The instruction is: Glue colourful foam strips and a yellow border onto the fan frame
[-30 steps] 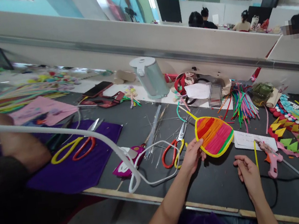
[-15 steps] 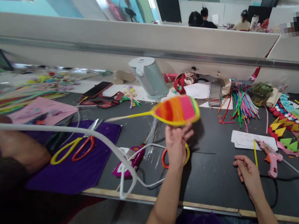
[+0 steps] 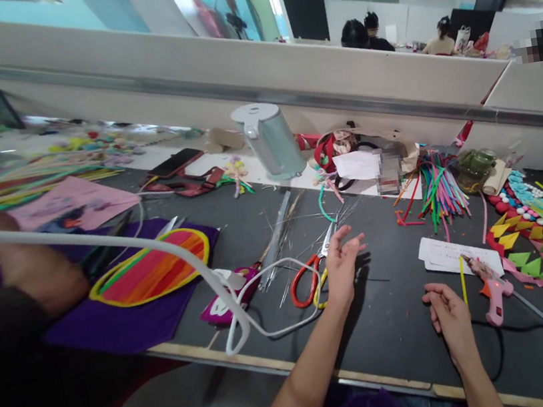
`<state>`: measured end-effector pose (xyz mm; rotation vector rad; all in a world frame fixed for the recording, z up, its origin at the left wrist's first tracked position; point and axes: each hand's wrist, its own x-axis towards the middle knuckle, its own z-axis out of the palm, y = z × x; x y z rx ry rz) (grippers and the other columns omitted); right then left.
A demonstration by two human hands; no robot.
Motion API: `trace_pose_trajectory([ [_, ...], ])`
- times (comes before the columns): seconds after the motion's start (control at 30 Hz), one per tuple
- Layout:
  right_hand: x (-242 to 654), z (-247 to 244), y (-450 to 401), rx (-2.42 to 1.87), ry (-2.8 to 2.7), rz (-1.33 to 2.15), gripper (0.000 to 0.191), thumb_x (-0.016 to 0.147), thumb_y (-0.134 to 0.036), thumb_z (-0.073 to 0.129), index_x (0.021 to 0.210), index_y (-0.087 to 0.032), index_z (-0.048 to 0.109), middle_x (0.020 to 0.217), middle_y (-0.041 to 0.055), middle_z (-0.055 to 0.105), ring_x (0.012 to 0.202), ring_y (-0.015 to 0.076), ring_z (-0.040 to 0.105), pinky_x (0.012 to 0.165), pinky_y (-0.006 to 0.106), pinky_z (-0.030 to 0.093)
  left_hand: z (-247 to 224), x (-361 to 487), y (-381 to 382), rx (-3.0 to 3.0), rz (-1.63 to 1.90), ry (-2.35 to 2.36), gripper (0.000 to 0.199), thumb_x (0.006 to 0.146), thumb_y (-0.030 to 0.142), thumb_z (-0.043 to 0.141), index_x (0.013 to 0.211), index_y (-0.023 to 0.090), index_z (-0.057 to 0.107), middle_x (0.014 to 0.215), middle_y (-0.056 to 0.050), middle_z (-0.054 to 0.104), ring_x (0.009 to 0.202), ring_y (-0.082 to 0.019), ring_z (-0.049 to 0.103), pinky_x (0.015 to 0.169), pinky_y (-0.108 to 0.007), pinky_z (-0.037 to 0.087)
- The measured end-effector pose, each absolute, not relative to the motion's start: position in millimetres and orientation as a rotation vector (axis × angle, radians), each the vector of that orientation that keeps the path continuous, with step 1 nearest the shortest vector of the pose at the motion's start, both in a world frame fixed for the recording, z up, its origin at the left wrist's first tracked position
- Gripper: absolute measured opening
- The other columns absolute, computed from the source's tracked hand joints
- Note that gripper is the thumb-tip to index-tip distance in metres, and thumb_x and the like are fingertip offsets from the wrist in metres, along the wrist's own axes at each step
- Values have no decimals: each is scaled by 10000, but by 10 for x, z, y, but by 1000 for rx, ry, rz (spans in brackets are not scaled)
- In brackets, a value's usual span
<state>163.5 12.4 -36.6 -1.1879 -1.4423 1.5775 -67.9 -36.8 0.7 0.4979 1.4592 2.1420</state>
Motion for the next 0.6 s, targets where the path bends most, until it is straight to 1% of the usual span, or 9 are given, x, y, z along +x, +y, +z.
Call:
trace_pose_trajectory([
  [0.07,1639,-354,119,-1181,-1431,1592,480,740,-574,764,978,-163,698,705,22,660,428,64,402,367,192,296,-10,-632,-337,518,2090,1476,470,821,429,706,1202,211,539,1065,-88,688,1063,-223,680,867,-305,544],
  [0.1,1643,-335,116,-1173,-1421,1600,475,743,-571,764,977,-164,698,706,22,660,428,64,401,370,193,298,-15,-594,-321,535,2064,1483,448,820,410,708,1187,207,551,1036,-85,693,1046,-218,683,859,-299,542],
  [0.13,1650,-304,114,-1164,-1412,1607,469,748,-567,763,980,-165,698,705,20,659,427,63,401,373,194,301,-15,-547,-304,559,2039,1487,427,814,391,711,1171,206,566,1049,-89,689,1028,-213,686,845,-290,542],
  [0.2,1677,-208,119,-1149,-1406,1600,460,760,-560,758,995,-169,699,714,21,663,426,61,405,378,195,314,1,-441,-261,626,1993,1485,384,798,356,718,1131,208,599,1147,-101,654,999,-201,688,812,-272,541],
  [0.27,1724,-75,142,-1148,-1419,1550,470,762,-563,756,1017,-173,698,761,39,681,447,71,440,382,197,333,40,-343,-205,707,1946,1472,346,784,324,716,1099,212,626,1222,-102,609,980,-193,687,783,-260,542],
  [0.33,1799,71,188,-1175,-1455,1454,495,753,-582,755,1025,-173,698,806,62,697,475,90,480,384,204,350,91,-269,-142,789,1896,1462,331,777,295,705,1091,214,640,1242,-99,586,970,-194,684,748,-254,540],
  [0.4,1904,208,251,-1227,-1519,1318,515,754,-607,738,1027,-171,703,777,62,696,470,102,481,391,219,360,134,-217,-82,859,1848,1468,330,777,272,691,1098,214,644,1226,-99,590,953,-192,677,702,-242,527],
  [0.5,2102,378,370,-1327,-1637,1069,511,771,-643,692,974,-175,723,697,49,686,482,130,502,432,247,400,163,-162,-7,937,1782,1518,335,781,244,673,1113,209,646,1129,-86,636,875,-164,650,680,-229,495],
  [0.6,2280,506,527,-1417,-1791,828,473,834,-645,598,833,-187,716,587,26,627,508,157,527,485,263,421,164,-132,97,1023,1682,1599,348,795,216,646,1142,205,634,936,-34,666,742,-134,606,679,-229,475],
])
